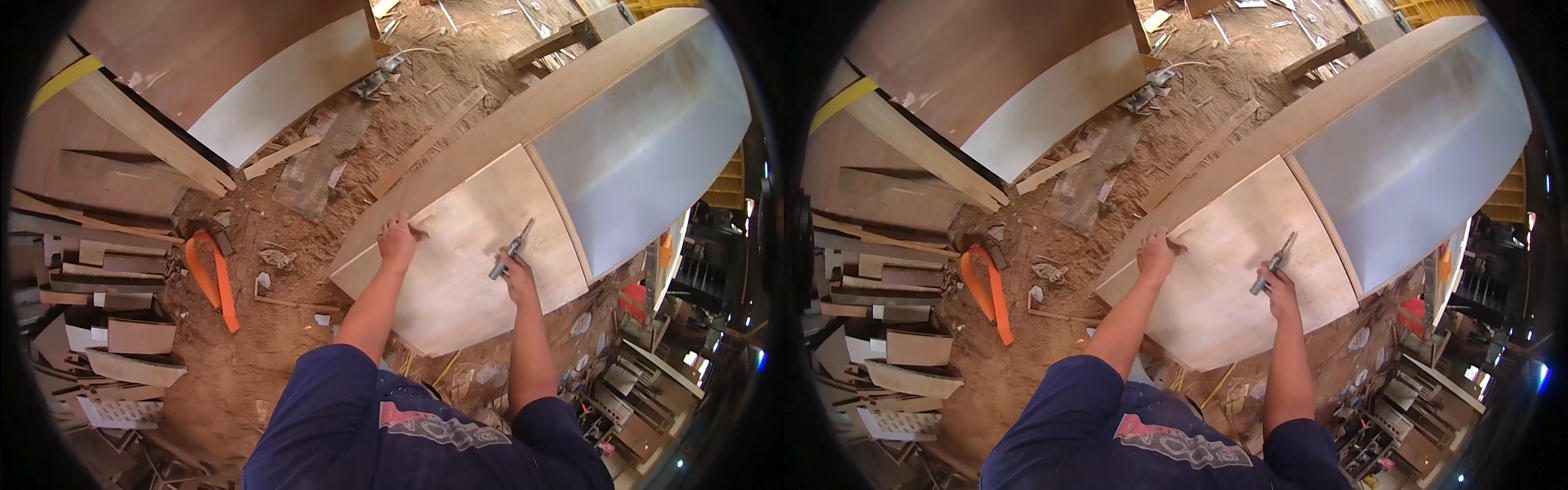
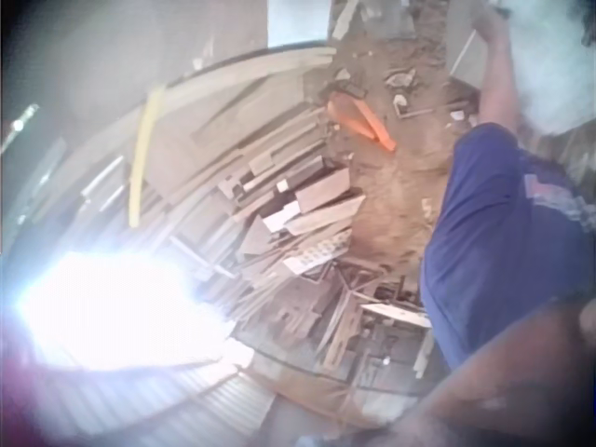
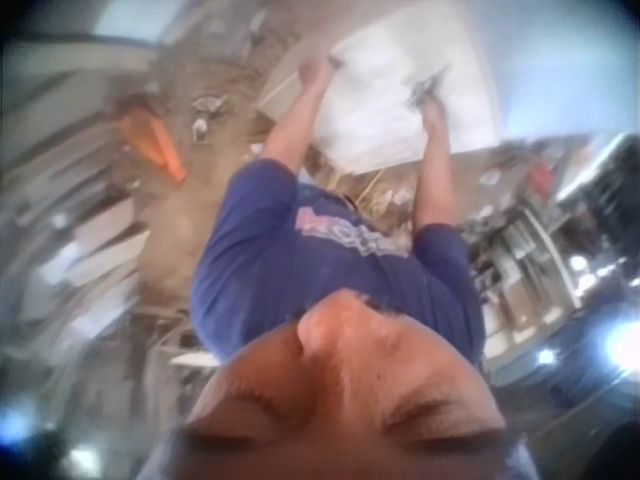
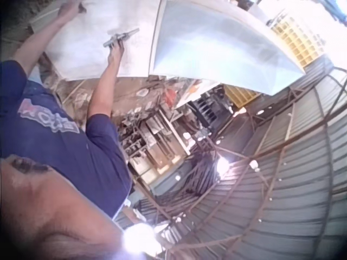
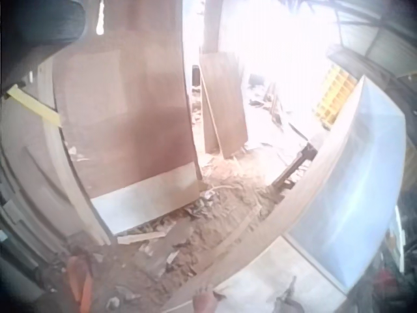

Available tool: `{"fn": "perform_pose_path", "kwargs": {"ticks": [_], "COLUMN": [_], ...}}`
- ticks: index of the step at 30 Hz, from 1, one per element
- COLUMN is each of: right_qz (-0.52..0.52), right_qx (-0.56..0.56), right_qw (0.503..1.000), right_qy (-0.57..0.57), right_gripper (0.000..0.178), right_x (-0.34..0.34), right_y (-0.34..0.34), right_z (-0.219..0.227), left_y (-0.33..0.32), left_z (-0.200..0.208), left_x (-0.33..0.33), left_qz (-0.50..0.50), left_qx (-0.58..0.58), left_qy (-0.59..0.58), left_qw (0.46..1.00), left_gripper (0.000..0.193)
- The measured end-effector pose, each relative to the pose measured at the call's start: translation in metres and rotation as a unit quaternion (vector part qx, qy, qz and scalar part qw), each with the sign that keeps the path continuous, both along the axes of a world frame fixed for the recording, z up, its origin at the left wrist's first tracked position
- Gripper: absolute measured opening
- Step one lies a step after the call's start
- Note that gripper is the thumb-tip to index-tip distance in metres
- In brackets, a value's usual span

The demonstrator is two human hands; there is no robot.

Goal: The person attaches a white cabinet door to a wooden frame using hinges and secures them with an electric drill.

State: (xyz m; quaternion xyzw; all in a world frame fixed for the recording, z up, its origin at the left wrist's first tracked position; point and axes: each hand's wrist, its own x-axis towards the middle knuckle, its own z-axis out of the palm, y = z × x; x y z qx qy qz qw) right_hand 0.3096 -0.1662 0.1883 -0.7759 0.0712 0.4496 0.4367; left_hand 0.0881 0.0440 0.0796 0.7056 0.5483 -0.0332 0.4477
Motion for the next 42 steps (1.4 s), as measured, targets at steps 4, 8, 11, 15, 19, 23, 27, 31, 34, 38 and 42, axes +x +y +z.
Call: {"fn": "perform_pose_path", "kwargs": {"ticks": [4,8,11,15,19,23,27,31,34,38,42], "right_qz": [0.028,0.037,0.042,0.031,0.075,0.093,0.016,-0.119,-0.198,-0.265,-0.363], "right_qx": [0.001,0.008,0.005,-0.049,-0.122,-0.065,-0.023,0.024,0.023,0.048,0.073], "right_qw": [1.000,0.999,0.999,0.998,0.989,0.988,0.998,0.978,0.934,0.902,0.863], "right_qy": [-0.011,-0.024,-0.019,-0.026,-0.040,-0.105,-0.065,-0.171,-0.296,-0.337,-0.345], "right_gripper": [0.040,0.035,0.033,0.022,0.022,0.023,0.021,0.029,0.036,0.029,0.030], "right_x": [0.001,-0.001,-0.005,-0.015,-0.031,-0.030,-0.038,0.003,0.052,0.134,0.242], "right_y": [0.009,0.008,0.010,0.008,0.002,-0.050,-0.066,-0.141,-0.210,-0.268,-0.318], "right_z": [-0.002,-0.012,-0.014,-0.014,-0.014,-0.020,0.010,0.020,0.023,0.041,0.042], "left_y": [0.002,0.002,0.003,0.002,0.004,-0.006,-0.014,-0.015,-0.002,0.024,0.024], "left_z": [0.000,0.004,0.002,0.005,0.003,0.019,0.007,0.011,0.051,0.101,0.132], "left_x": [0.000,0.001,-0.002,-0.002,-0.008,-0.001,-0.012,-0.003,0.043,0.126,0.217], "left_qz": [-0.010,0.000,0.005,0.017,0.024,0.002,-0.011,-0.016,-0.027,-0.036,-0.012], "left_qx": [-0.004,-0.014,-0.031,-0.034,-0.032,-0.016,0.013,0.031,0.085,0.125,0.174], "left_qy": [0.007,-0.006,-0.010,-0.016,-0.011,-0.031,0.019,-0.017,-0.131,-0.211,-0.256], "left_qw": [1.000,1.000,0.999,0.999,0.999,0.999,1.000,0.999,0.987,0.969,0.951], "left_gripper": [0.066,0.068,0.070,0.070,0.067,0.065,0.069,0.082,0.090,0.091,0.096]}}
